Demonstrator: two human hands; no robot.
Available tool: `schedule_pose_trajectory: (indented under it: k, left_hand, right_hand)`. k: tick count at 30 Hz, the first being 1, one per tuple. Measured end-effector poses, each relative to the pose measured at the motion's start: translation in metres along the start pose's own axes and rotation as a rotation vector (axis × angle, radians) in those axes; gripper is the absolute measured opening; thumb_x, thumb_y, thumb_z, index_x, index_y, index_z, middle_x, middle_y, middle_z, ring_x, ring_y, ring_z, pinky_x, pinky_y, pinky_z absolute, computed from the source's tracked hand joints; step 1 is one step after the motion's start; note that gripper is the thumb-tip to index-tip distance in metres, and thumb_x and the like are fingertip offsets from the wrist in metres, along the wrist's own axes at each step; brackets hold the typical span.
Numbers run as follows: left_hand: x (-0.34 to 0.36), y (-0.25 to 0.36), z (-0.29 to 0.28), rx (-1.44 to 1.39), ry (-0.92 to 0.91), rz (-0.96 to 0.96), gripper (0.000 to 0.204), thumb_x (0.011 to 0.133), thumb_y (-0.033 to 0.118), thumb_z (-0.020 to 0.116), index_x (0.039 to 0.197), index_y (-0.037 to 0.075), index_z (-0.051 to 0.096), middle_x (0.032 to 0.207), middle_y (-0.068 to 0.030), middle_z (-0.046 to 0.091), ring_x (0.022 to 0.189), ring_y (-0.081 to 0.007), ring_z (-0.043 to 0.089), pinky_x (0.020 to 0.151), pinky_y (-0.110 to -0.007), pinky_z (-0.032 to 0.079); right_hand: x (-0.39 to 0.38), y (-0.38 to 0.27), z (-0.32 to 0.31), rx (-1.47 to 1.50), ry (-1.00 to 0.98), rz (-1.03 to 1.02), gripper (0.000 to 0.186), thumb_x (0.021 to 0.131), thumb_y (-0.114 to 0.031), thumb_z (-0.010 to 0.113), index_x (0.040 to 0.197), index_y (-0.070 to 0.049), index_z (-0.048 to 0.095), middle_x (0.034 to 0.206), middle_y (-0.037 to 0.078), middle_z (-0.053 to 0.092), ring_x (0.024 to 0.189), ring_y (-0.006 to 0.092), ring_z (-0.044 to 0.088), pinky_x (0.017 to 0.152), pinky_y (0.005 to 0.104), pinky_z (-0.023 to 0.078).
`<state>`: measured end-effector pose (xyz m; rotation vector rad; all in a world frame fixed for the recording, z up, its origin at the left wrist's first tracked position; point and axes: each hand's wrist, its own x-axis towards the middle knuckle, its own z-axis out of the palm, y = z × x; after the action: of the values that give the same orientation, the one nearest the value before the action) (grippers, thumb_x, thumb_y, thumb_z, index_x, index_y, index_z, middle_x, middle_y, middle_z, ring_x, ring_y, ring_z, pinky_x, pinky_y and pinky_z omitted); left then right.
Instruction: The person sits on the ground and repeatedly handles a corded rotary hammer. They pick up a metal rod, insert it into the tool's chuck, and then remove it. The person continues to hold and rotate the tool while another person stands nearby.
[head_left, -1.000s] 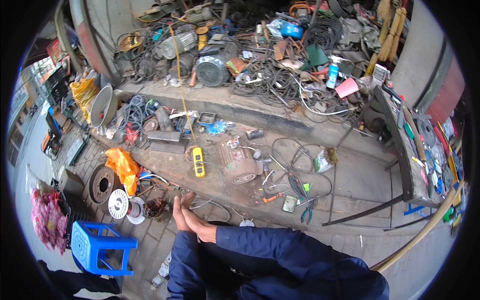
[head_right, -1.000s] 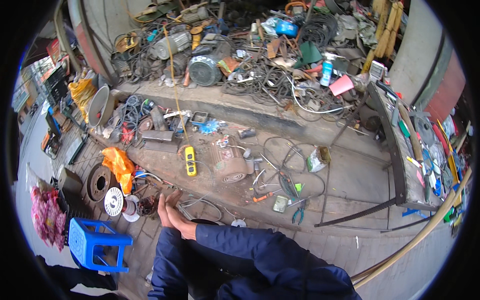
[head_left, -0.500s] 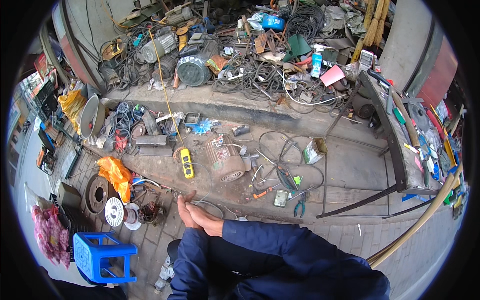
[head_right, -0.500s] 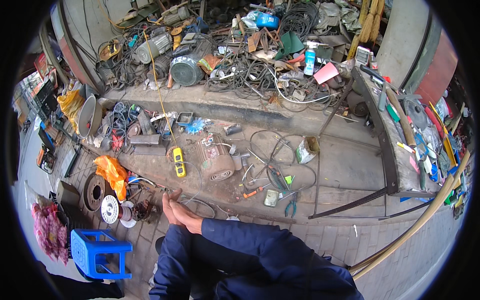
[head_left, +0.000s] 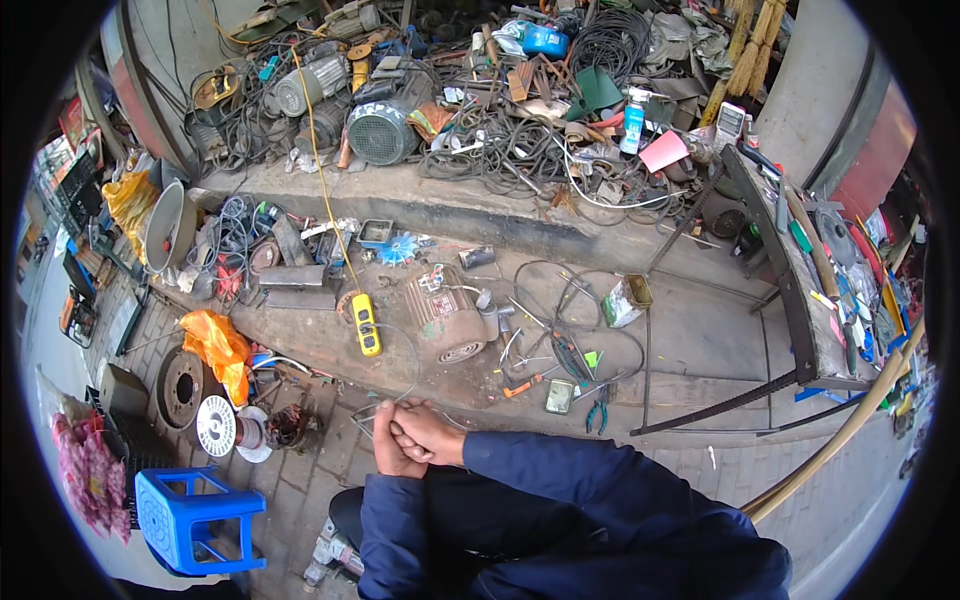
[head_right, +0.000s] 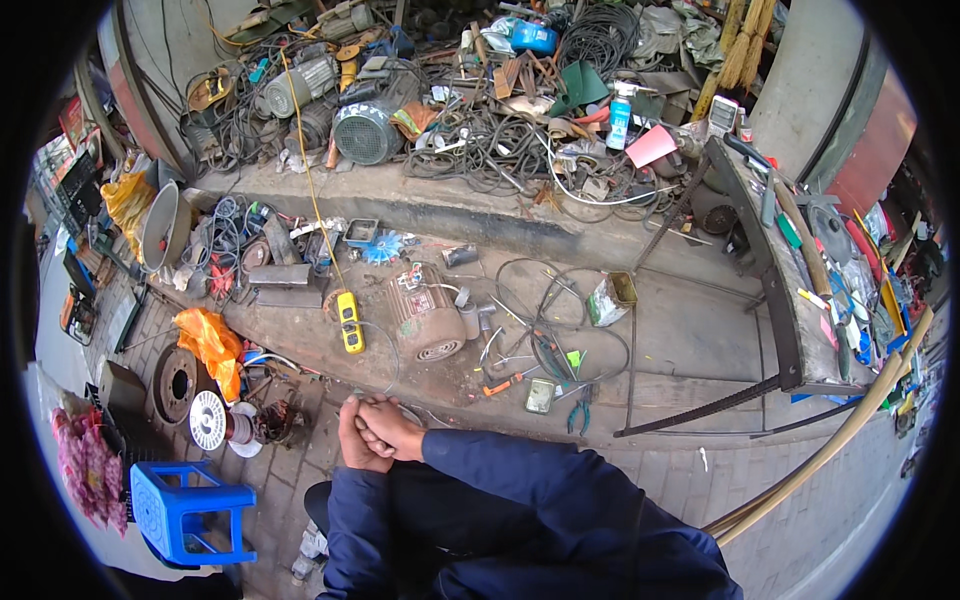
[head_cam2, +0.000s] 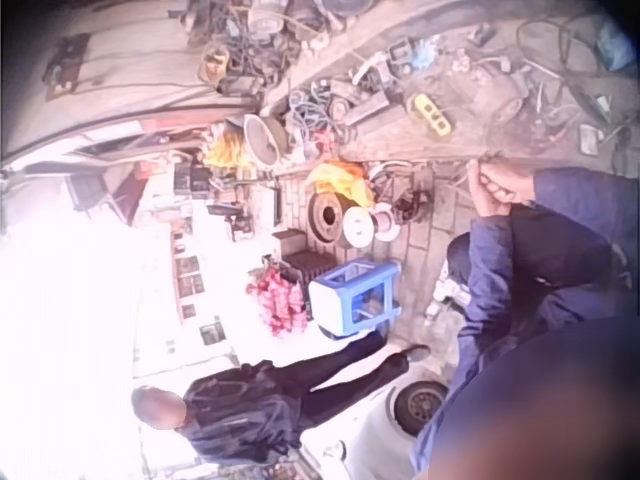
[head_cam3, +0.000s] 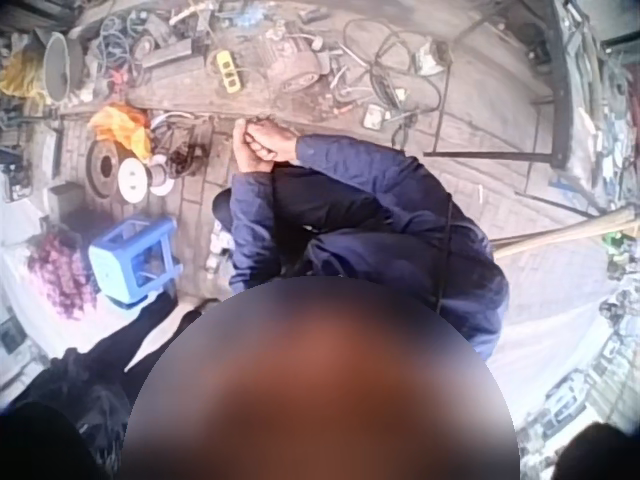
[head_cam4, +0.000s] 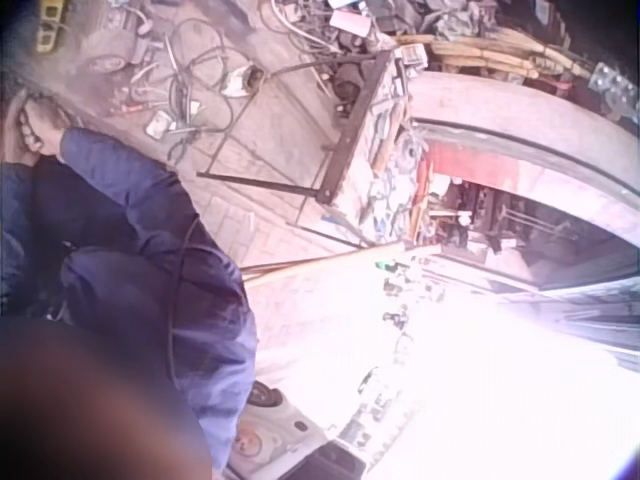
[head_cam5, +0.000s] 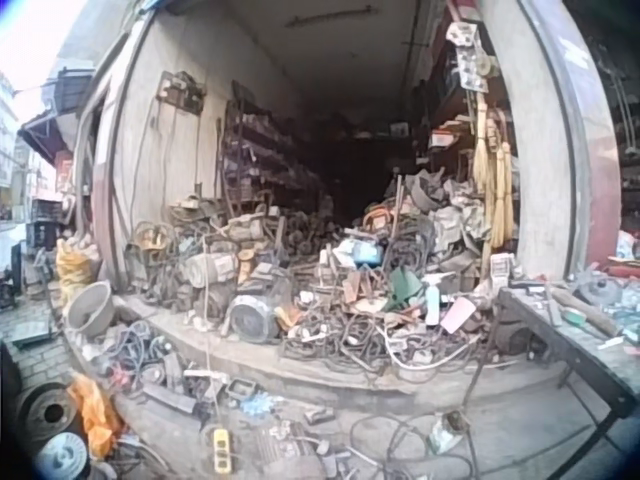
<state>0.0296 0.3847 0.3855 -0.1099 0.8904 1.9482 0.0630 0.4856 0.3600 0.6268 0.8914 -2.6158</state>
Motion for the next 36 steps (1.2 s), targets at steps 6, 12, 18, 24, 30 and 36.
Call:
schedule_pose_trajectory:
  k: [6, 12, 18, 24, 30, 36]
  left_hand:
    - [0.017, -0.008, -0.013, -0.109, 0.125, 0.176, 0.038, 0.102, 0.045, 0.057, 0.097, 0.008, 0.065, 0.089, -0.0084, 0.066, 0.074, -0.0211, 0.061, 0.062, -0.033, 0.051]
    - [0.032, -0.024, -0.033, -0.204, 0.111, 0.103, 0.044, 0.101, 0.051, 0.054, 0.101, 0.008, 0.065, 0.101, -0.0114, 0.069, 0.093, -0.0258, 0.068, 0.083, -0.04, 0.057]
    - [0.033, -0.028, -0.034, -0.171, -0.052, 0.076, 0.047, 0.102, 0.053, 0.05, 0.102, 0.008, 0.064, 0.103, -0.009, 0.067, 0.098, -0.0236, 0.065, 0.09, -0.041, 0.054]
    - [0.034, -0.027, -0.021, -0.214, -0.04, 0.168, 0.043, 0.102, 0.05, 0.049, 0.101, 0.009, 0.064, 0.101, -0.0079, 0.066, 0.097, -0.0234, 0.064, 0.089, -0.041, 0.053]
    - [0.031, -0.027, -0.022, -0.21, -0.044, 0.099, 0.042, 0.101, 0.05, 0.05, 0.102, 0.01, 0.064, 0.099, -0.0065, 0.065, 0.097, -0.0232, 0.064, 0.089, -0.041, 0.053]
    - [0.038, -0.026, -0.027, -0.209, -0.002, 0.14, 0.045, 0.101, 0.05, 0.052, 0.104, 0.008, 0.065, 0.1, -0.0085, 0.067, 0.097, -0.0239, 0.065, 0.089, -0.041, 0.054]
  right_hand:
    - [0.003, 0.013, 0.022, -0.4, 0.343, -0.329, 0.039, 0.109, -0.037, 0.045, 0.081, -0.011, 0.055, 0.055, 0.002, 0.051, 0.034, 0.0136, 0.043, 0.029, 0.031, 0.029]
    - [0.008, 0.014, 0.014, -1.094, 0.583, -1.055, 0.036, 0.105, -0.031, 0.049, 0.085, -0.005, 0.064, 0.065, 0.014, 0.065, 0.055, 0.0335, 0.064, 0.051, 0.0472, 0.049]
    - [-0.002, 0.014, 0.017, -1.037, 0.591, -0.74, 0.036, 0.101, -0.029, 0.052, 0.083, -0.004, 0.071, 0.083, 0.018, 0.074, 0.082, 0.0424, 0.071, 0.075, 0.0528, 0.054]
    - [-0.013, 0.003, 0.027, -1.092, 0.626, -0.694, 0.039, 0.102, -0.031, 0.052, 0.081, -0.006, 0.074, 0.084, 0.018, 0.075, 0.084, 0.0419, 0.072, 0.076, 0.0524, 0.055]
    - [-0.022, 0.0, 0.035, -1.038, 0.68, -0.627, 0.038, 0.101, -0.032, 0.053, 0.083, -0.006, 0.073, 0.085, 0.018, 0.075, 0.083, 0.0424, 0.072, 0.076, 0.0523, 0.056]
    - [0.003, 0.012, 0.014, -1.003, 0.639, -0.659, 0.039, 0.102, -0.032, 0.053, 0.083, -0.004, 0.072, 0.083, 0.019, 0.074, 0.081, 0.0436, 0.072, 0.074, 0.0537, 0.056]
